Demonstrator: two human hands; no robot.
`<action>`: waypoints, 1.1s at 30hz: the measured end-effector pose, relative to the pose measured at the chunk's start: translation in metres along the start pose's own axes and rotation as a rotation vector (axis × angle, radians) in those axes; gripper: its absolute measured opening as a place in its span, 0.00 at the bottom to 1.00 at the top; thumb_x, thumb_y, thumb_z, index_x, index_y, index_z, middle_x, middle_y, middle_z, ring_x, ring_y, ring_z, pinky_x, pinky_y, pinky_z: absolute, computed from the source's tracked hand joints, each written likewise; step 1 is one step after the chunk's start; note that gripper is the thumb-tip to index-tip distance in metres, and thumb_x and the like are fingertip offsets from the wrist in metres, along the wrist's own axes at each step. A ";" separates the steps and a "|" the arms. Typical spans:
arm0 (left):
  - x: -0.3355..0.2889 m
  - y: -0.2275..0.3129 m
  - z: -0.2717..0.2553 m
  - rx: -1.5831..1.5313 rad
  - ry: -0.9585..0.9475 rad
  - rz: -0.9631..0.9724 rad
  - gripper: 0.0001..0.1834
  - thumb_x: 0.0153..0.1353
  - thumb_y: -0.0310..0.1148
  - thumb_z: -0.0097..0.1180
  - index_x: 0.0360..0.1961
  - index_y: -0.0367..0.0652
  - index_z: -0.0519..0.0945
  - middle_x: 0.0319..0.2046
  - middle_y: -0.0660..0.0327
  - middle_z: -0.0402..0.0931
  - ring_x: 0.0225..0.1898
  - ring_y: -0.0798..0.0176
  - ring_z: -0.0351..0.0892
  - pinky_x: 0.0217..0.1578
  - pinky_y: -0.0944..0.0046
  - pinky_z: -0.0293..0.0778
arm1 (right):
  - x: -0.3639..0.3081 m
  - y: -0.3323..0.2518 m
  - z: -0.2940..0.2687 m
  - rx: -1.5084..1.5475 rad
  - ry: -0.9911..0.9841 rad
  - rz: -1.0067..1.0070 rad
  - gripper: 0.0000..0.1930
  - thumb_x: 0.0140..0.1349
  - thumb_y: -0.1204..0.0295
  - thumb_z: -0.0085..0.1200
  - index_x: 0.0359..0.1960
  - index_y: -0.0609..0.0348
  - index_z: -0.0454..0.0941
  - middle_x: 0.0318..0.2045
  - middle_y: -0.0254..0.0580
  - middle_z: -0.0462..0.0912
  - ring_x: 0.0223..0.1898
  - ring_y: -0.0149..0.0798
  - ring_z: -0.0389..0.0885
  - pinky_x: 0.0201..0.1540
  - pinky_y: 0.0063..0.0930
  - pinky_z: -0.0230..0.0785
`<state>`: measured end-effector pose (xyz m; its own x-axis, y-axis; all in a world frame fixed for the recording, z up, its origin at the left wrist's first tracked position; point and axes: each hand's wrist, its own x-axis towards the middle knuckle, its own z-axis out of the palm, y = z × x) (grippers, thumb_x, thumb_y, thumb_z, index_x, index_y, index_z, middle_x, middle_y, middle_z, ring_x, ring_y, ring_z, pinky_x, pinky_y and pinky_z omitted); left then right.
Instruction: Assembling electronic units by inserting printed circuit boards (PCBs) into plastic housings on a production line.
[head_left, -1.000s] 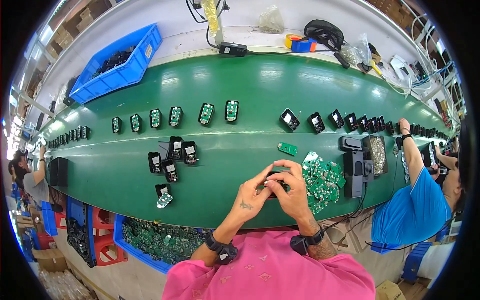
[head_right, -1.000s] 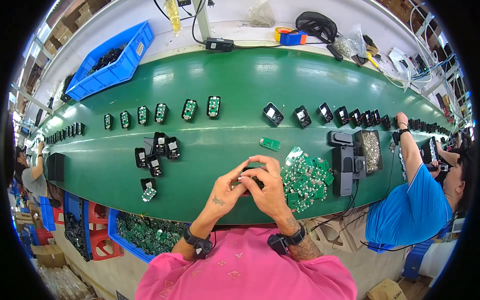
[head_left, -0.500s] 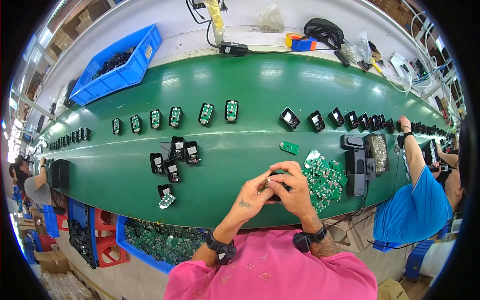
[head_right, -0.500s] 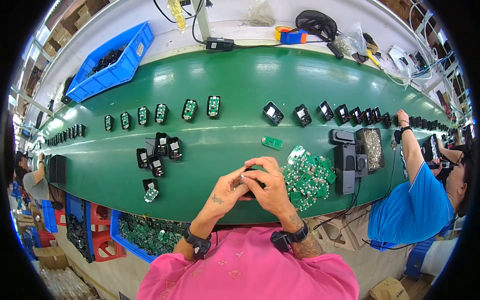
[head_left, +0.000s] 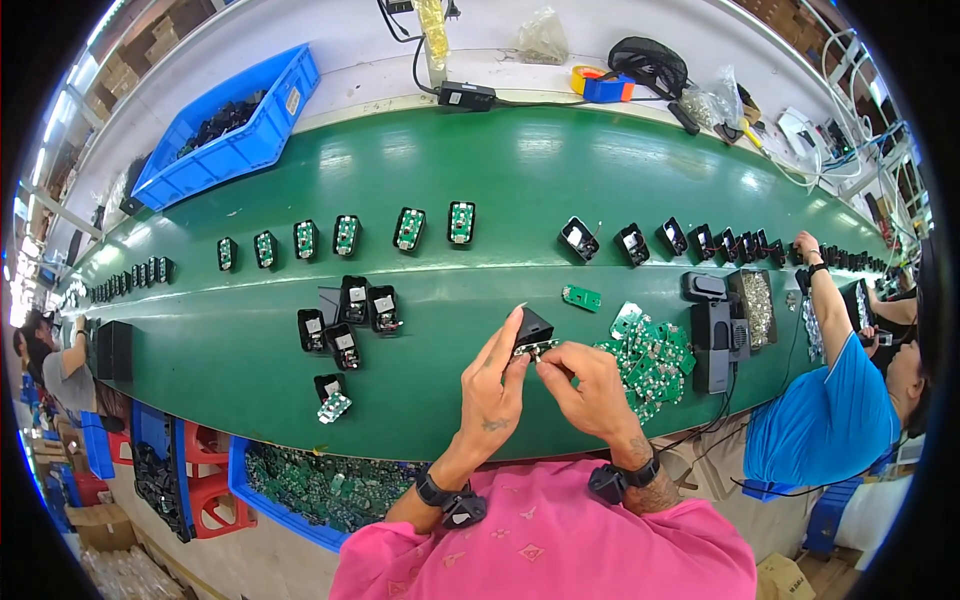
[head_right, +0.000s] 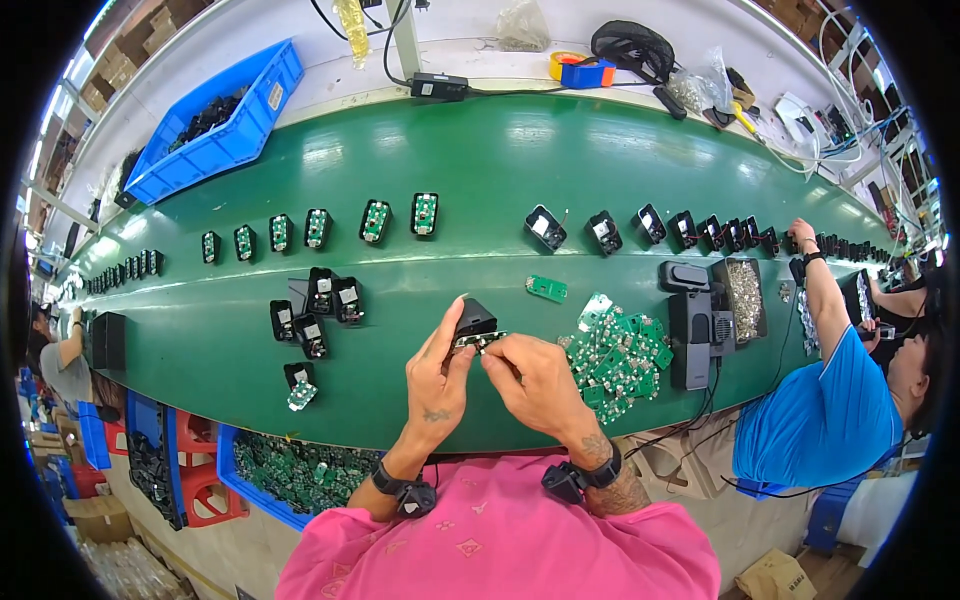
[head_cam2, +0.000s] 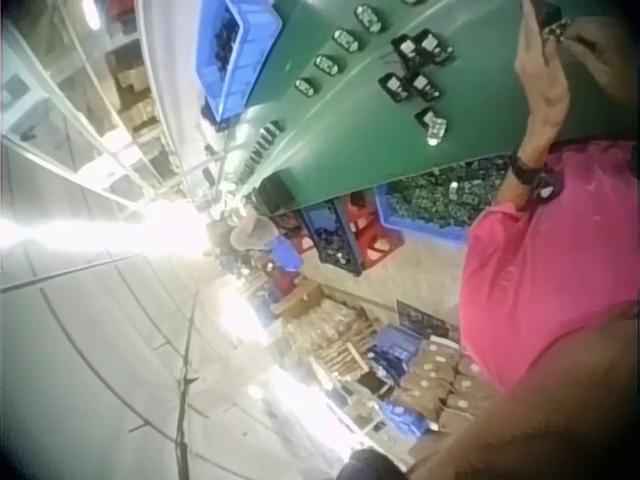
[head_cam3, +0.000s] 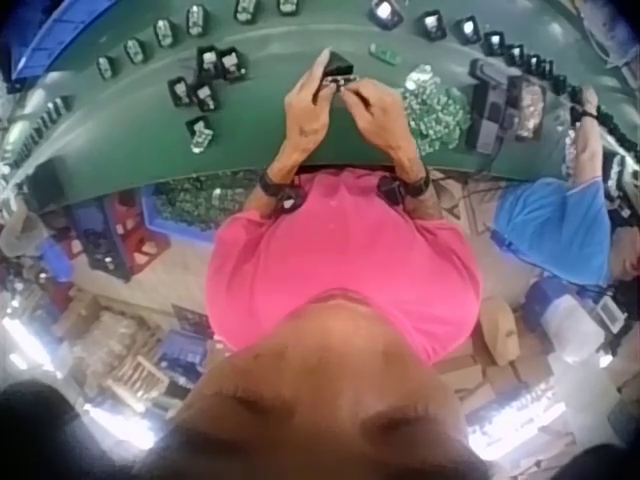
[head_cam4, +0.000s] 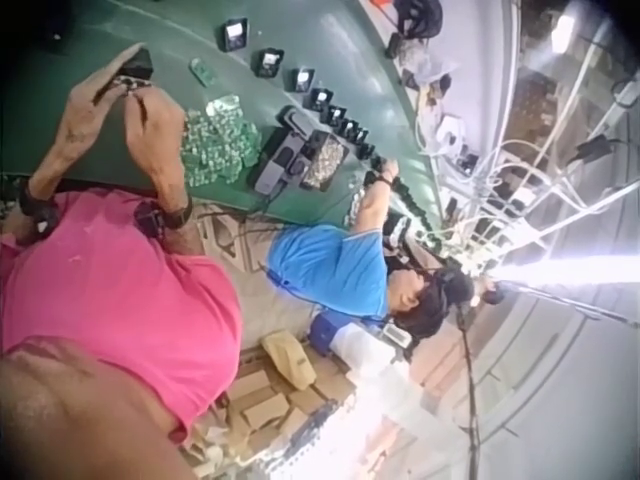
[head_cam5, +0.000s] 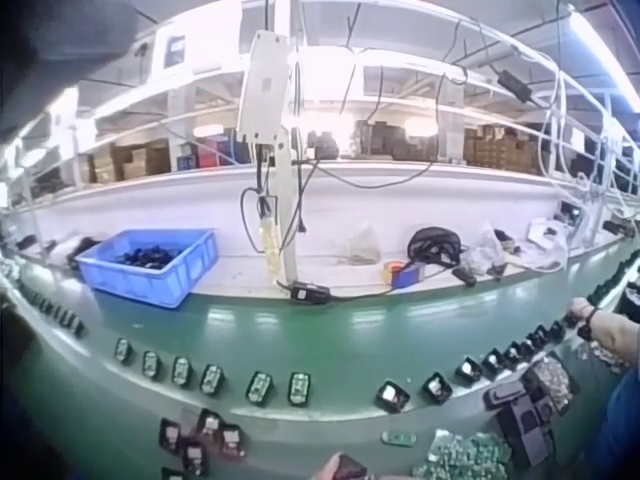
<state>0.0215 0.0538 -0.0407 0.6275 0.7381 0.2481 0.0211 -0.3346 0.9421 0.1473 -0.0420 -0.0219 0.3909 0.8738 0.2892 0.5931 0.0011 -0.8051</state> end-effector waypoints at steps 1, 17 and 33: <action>0.000 0.000 -0.001 0.013 -0.004 0.023 0.29 0.66 0.20 0.53 0.69 0.40 0.68 0.56 0.42 0.76 0.52 0.46 0.82 0.50 0.58 0.76 | 0.001 0.000 -0.001 -0.002 -0.001 0.002 0.04 0.60 0.76 0.60 0.32 0.64 0.79 0.24 0.42 0.80 0.23 0.40 0.79 0.26 0.32 0.67; 0.003 0.002 -0.017 0.159 -0.080 0.218 0.30 0.62 0.17 0.54 0.67 0.42 0.70 0.54 0.38 0.75 0.45 0.37 0.82 0.44 0.55 0.79 | 0.007 -0.006 0.000 0.005 -0.064 0.152 0.05 0.57 0.76 0.61 0.27 0.66 0.79 0.20 0.41 0.80 0.19 0.34 0.76 0.24 0.28 0.66; -0.011 -0.019 -0.003 0.338 0.011 0.152 0.27 0.62 0.19 0.54 0.64 0.40 0.72 0.52 0.39 0.76 0.46 0.36 0.82 0.44 0.53 0.79 | 0.007 0.008 0.013 -0.008 -0.093 0.175 0.07 0.62 0.74 0.58 0.29 0.67 0.78 0.22 0.51 0.80 0.23 0.49 0.79 0.26 0.37 0.67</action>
<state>0.0118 0.0539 -0.0608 0.6348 0.6706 0.3839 0.1848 -0.6142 0.7672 0.1456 -0.0292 -0.0330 0.4223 0.9013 0.0960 0.5275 -0.1583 -0.8347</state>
